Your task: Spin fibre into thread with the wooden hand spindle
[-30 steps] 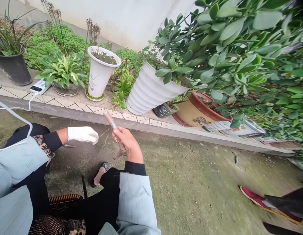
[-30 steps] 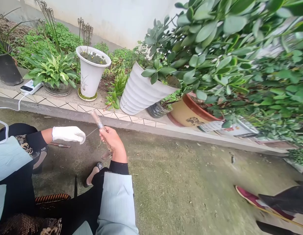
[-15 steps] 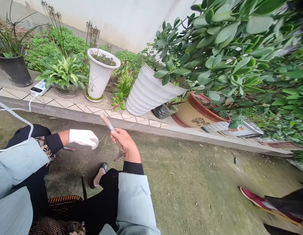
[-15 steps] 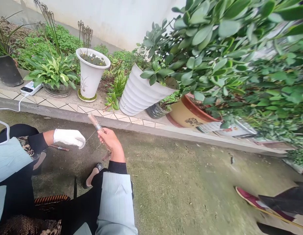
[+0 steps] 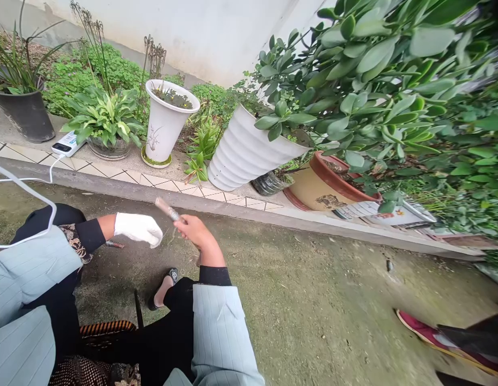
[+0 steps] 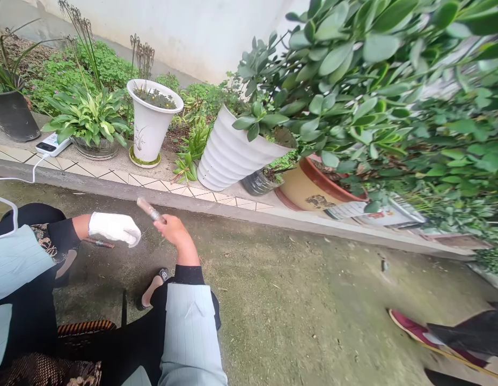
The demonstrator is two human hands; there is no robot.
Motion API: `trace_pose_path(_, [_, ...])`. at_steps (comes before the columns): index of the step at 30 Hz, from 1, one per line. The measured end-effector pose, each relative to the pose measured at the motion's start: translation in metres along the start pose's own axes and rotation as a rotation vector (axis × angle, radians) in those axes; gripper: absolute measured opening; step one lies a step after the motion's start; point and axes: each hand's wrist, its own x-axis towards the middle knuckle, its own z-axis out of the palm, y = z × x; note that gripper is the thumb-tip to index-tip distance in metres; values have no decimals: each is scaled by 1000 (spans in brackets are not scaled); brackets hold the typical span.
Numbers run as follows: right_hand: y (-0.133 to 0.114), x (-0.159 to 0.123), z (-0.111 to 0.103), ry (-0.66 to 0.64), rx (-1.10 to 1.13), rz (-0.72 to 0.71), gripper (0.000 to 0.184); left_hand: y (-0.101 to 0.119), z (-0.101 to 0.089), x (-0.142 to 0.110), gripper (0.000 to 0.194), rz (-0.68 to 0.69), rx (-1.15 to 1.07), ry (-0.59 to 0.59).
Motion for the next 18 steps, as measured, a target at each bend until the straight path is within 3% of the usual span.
trace_pose_path(3, [-5, -5, 9, -504, -234, 50, 15, -8, -8, -3, 21, -23, 68, 80])
trace_pose_path(4, [-7, -8, 9, -649, -188, 8, 17, -12, -11, -3, 22, -27, 43, 106])
trace_pose_path(5, [-9, -11, 9, -716, -90, -55, 20, -15, -12, -3, 23, -26, 0, 139])
trace_pose_path(7, [-12, -18, 4, -608, 144, -184, 27, -20, -13, 0, 26, -23, -113, 232])
trace_pose_path(9, [-12, -20, -5, -372, 337, -250, 31, -21, -11, 3, 31, -39, -180, 298])
trace_pose_path(11, [-9, -17, -12, -151, 490, -265, 32, -17, -7, 6, 34, -67, -175, 264])
trace_pose_path(13, [-5, -9, -14, 56, 520, -210, 31, -9, -3, 6, 33, -65, -118, 158])
trace_pose_path(16, [0, 6, -4, 284, 127, -1, 17, 2, 1, 4, 28, -23, -6, 38])
trace_pose_path(18, [0, 11, 9, 223, -279, 114, 8, 4, 0, 2, 27, -1, 84, 33])
